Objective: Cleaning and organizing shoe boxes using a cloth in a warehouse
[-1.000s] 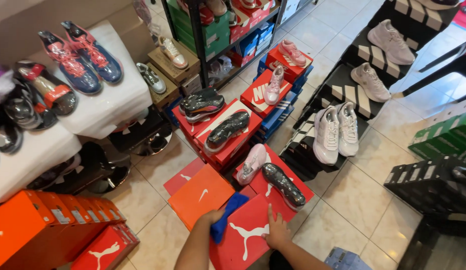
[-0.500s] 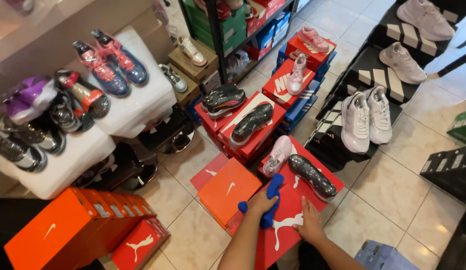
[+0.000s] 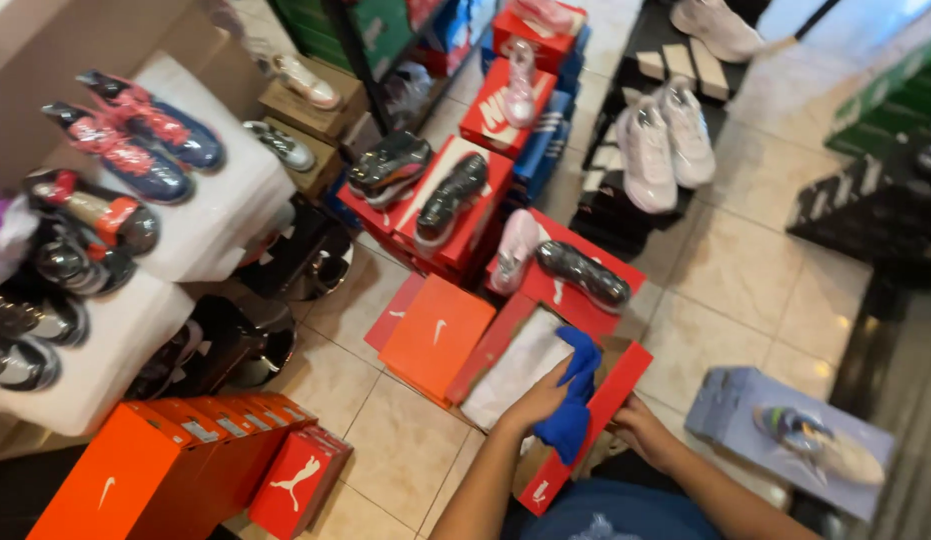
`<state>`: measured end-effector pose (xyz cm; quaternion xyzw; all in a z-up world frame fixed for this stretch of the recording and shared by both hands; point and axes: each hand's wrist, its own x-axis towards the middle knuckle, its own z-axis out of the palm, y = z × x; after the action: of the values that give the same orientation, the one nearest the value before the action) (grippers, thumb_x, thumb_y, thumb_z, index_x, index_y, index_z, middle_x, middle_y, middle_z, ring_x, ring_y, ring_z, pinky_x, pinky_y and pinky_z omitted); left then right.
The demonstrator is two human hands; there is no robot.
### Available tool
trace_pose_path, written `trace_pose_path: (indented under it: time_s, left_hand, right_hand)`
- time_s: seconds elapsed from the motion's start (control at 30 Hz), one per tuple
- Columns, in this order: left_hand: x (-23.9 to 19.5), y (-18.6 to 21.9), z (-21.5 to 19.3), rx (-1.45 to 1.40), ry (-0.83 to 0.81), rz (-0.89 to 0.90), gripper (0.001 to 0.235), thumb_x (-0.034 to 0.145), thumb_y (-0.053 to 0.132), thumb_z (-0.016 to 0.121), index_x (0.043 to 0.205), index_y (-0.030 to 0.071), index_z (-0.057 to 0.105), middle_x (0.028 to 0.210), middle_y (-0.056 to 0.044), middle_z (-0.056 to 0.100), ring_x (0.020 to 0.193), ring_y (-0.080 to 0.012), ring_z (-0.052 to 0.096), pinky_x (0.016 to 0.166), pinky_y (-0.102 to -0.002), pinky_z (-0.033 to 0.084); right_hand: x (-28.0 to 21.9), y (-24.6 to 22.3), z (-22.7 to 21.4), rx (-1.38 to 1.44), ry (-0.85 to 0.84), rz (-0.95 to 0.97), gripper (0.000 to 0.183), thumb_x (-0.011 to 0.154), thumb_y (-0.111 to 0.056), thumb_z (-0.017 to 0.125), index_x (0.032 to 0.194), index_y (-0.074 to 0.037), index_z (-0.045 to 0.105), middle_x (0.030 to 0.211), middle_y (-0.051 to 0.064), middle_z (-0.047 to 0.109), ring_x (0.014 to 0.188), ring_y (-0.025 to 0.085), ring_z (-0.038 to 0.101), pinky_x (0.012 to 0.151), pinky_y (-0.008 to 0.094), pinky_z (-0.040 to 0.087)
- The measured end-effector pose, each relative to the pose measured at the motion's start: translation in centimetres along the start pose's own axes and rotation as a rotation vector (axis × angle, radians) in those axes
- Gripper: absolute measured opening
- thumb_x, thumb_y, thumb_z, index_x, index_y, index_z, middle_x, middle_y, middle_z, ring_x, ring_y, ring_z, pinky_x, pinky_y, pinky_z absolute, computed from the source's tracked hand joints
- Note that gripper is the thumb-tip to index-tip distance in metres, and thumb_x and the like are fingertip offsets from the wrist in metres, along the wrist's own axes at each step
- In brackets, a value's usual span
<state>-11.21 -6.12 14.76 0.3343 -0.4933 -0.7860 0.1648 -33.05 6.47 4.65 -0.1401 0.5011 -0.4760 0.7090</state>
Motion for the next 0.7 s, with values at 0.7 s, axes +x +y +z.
trace_pose_path:
  time_s: [0.7]
  left_hand:
    - [6.4, -13.6, 9.1, 1.21, 0.548, 0.24, 0.044, 0.099, 0.045, 0.058, 0.139, 0.029, 0.063, 0.155, -0.008, 0.049, 0.141, -0.0348, 0.045, 0.112, -0.063, 0.03]
  right_hand:
    - [-5.9, 1.1, -2.0, 0.125, 0.311, 0.196, 0.078, 0.09, -0.011, 0.068, 0.152, -0.037, 0.028, 0.147, 0.012, 0.052, 0.121, 0.043, 0.062, 0.098, 0.072, 0.046]
